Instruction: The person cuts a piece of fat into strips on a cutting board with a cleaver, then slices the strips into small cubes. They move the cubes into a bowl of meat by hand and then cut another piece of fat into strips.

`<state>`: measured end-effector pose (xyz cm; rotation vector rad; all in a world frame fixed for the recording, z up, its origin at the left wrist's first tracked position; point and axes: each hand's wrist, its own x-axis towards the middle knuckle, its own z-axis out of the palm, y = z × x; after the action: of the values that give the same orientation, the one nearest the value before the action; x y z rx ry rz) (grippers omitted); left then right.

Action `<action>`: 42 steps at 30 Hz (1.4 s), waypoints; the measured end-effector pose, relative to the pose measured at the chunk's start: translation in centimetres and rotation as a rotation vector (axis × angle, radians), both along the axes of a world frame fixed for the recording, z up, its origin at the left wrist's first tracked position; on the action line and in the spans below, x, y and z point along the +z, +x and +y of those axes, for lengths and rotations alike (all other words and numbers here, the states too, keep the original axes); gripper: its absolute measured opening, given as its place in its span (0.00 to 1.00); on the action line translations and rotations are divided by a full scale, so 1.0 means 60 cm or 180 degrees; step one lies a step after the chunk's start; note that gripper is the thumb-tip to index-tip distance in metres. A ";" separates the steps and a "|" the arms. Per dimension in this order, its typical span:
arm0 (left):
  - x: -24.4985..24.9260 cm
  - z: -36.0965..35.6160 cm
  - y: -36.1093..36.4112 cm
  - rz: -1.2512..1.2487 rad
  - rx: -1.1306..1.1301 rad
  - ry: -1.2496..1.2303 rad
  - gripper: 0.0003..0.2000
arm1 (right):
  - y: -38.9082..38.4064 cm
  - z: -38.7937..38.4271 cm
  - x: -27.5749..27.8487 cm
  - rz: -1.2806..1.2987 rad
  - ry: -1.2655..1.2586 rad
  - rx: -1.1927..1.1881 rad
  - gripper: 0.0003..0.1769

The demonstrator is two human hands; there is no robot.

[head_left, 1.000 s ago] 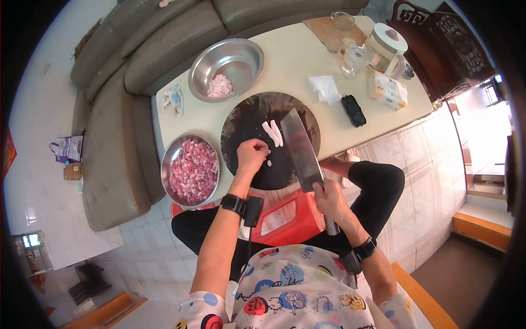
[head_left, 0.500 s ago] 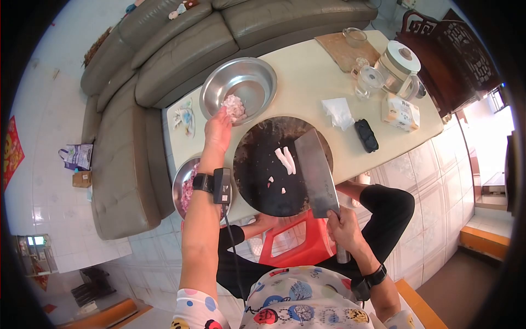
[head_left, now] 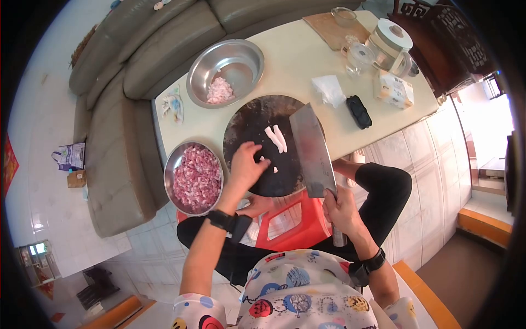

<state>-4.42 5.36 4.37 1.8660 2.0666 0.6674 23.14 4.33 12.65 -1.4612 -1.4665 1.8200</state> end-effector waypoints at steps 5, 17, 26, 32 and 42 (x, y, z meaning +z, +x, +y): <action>-0.023 -0.048 0.090 -0.0103 0.0312 0.0060 0.13 | 0.008 -0.011 -0.014 0.0057 -0.0007 -0.0055 0.10; -0.044 -0.047 0.008 -0.3063 0.1997 -0.0121 0.07 | 0.020 -0.017 -0.026 0.0034 0.0029 -0.0171 0.10; -0.030 -0.038 0.031 -0.0682 0.0784 -0.0144 0.06 | 0.007 -0.011 -0.040 -0.0060 0.0056 -0.0166 0.11; -0.040 -0.023 -0.019 -0.3347 0.1770 -0.0776 0.06 | 0.001 -0.001 -0.015 0.0035 -0.0289 -0.0178 0.11; 0.034 0.142 -0.158 -0.4629 0.2012 0.0002 0.13 | -0.004 0.029 -0.008 0.0028 -0.0203 -0.0117 0.11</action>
<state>-13.90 13.87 6.43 0.2402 1.4381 1.5081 22.91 6.07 12.20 -1.4983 -1.3799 1.8646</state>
